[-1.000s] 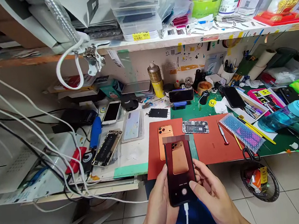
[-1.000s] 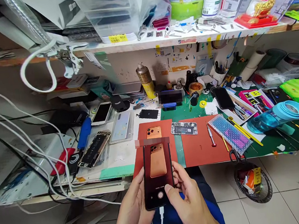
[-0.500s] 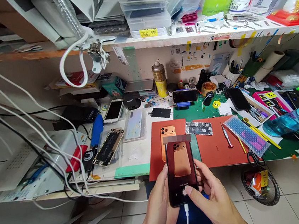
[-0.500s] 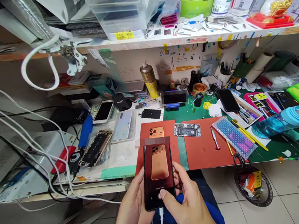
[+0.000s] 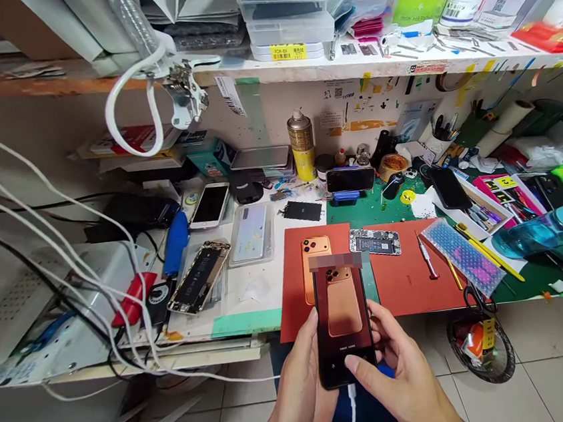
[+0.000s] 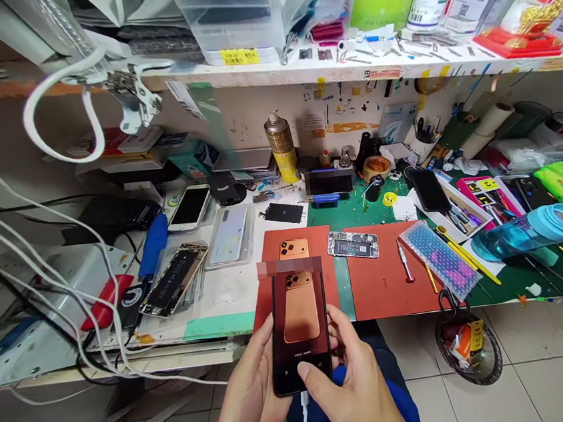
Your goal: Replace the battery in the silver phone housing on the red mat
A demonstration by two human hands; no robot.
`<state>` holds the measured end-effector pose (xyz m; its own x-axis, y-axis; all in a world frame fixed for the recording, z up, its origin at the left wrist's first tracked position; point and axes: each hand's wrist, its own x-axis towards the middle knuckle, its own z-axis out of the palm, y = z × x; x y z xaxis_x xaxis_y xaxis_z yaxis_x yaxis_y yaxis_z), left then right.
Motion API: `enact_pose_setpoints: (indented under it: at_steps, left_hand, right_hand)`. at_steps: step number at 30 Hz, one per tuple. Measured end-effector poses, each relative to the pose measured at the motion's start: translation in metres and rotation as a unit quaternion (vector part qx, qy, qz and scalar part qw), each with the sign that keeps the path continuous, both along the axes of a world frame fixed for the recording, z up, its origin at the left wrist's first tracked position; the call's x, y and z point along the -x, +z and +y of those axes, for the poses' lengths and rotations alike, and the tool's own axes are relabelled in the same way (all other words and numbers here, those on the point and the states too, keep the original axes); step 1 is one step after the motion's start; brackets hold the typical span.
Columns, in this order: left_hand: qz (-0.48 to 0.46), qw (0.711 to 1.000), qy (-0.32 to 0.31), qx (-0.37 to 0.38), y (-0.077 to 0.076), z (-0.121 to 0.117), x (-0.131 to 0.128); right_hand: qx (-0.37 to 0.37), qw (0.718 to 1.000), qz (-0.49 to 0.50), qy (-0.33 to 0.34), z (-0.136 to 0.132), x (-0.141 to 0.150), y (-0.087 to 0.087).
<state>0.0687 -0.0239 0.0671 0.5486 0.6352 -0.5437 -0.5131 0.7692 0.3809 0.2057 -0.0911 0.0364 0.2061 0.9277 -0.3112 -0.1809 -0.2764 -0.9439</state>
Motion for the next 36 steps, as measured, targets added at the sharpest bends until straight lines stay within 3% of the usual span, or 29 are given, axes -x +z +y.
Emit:
enact_pose_setpoints:
  at_steps: [12, 36]
  left_hand:
    - [0.014, 1.000, 0.010, 0.007, 0.003, -0.002, 0.003]
    - [0.028, 0.999, 0.015, 0.020, 0.004, -0.006, 0.003]
  right_hand:
    - [0.010, 0.999, 0.005, -0.032, -0.002, 0.006, 0.005]
    - [0.009, 0.999, -0.007, -0.035, -0.006, 0.008, 0.004]
